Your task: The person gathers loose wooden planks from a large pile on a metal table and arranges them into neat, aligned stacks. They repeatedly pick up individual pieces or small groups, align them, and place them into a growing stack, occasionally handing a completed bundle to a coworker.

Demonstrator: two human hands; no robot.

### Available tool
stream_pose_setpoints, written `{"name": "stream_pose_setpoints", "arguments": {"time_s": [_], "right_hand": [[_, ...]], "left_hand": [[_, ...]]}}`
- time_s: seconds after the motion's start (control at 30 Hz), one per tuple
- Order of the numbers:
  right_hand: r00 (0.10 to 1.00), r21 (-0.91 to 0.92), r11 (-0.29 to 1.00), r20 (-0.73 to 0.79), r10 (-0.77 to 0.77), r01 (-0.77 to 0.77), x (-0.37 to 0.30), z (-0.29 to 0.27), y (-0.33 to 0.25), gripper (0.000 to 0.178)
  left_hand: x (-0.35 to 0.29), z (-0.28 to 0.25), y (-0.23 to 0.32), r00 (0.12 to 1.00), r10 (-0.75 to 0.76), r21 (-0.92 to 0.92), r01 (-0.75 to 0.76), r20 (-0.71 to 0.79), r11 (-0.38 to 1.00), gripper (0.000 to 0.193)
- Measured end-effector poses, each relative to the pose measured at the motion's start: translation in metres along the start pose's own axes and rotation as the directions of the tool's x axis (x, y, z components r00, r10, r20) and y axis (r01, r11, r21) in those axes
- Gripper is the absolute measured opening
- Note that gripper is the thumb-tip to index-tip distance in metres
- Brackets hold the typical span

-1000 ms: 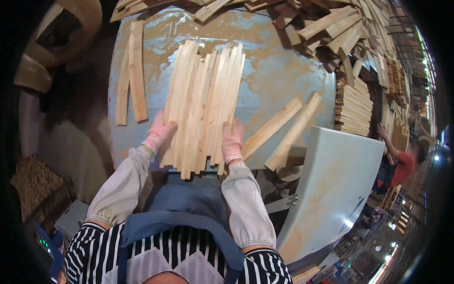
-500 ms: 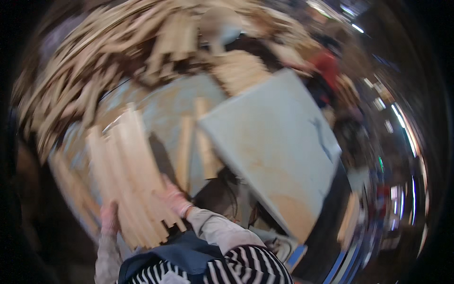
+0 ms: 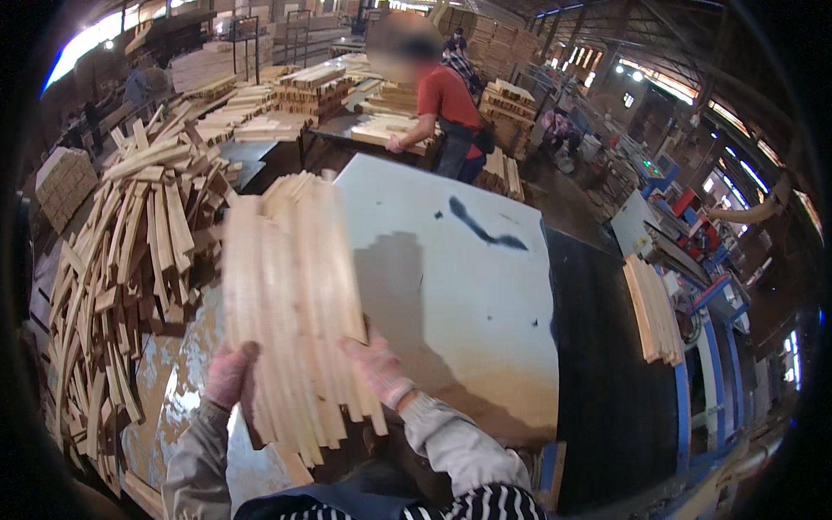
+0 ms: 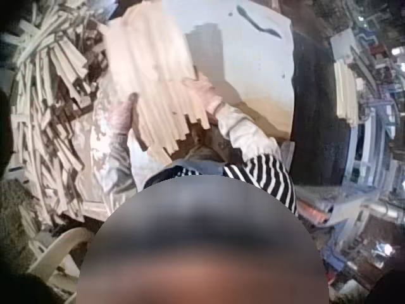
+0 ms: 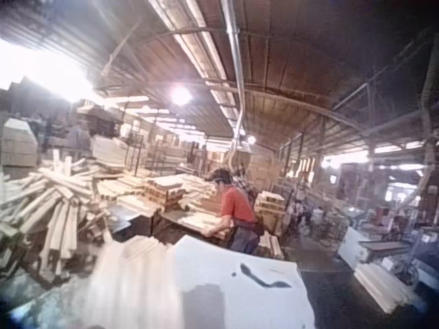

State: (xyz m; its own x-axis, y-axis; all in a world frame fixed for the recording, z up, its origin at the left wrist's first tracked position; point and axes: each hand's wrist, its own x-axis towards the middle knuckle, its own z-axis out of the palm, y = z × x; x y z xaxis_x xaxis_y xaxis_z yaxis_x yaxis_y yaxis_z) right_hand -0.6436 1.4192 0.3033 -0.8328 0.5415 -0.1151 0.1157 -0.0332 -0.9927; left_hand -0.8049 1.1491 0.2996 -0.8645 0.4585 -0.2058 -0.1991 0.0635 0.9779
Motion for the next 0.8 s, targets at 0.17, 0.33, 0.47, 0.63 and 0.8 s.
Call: {"name": "stream_pose_setpoints", "arguments": {"time_s": [0.17, 0.33, 0.47, 0.63, 0.8], "right_hand": [[0.969, 0.088, 0.994, -0.231, 0.09, -0.071, 0.042, -0.127, -0.016, 0.057], [0.924, 0.167, 0.985, -0.368, 0.106, -0.047, 0.143, -0.269, 0.033, 0.058], [0.749, -0.353, 0.842, -0.657, 0.087, -0.407, 0.191, -0.371, 0.034, 0.066], [0.724, -0.555, 0.536, -0.67, 0.166, -0.636, 0.229, -0.402, 0.022, 0.069], [0.704, -0.878, 0.419, -0.45, -0.55, -0.233, 0.206, -0.336, 0.008, 0.057]], "left_hand": [[0.143, 0.148, -0.012, 0.958, -0.141, 0.133, 0.111, 0.249, 0.985, 0.054], [0.28, 0.314, -0.015, 0.868, -0.076, 0.419, -0.159, 0.491, 0.894, 0.056], [0.294, 0.419, 0.025, 0.884, -0.092, 0.726, -0.311, 0.457, 0.614, 0.069], [0.323, 0.445, -0.006, 0.781, -0.092, -0.086, 0.183, 0.618, 0.979, 0.04], [0.266, 0.375, -0.046, 0.488, 0.329, 0.31, -0.828, 0.808, 0.467, 0.067]]}}
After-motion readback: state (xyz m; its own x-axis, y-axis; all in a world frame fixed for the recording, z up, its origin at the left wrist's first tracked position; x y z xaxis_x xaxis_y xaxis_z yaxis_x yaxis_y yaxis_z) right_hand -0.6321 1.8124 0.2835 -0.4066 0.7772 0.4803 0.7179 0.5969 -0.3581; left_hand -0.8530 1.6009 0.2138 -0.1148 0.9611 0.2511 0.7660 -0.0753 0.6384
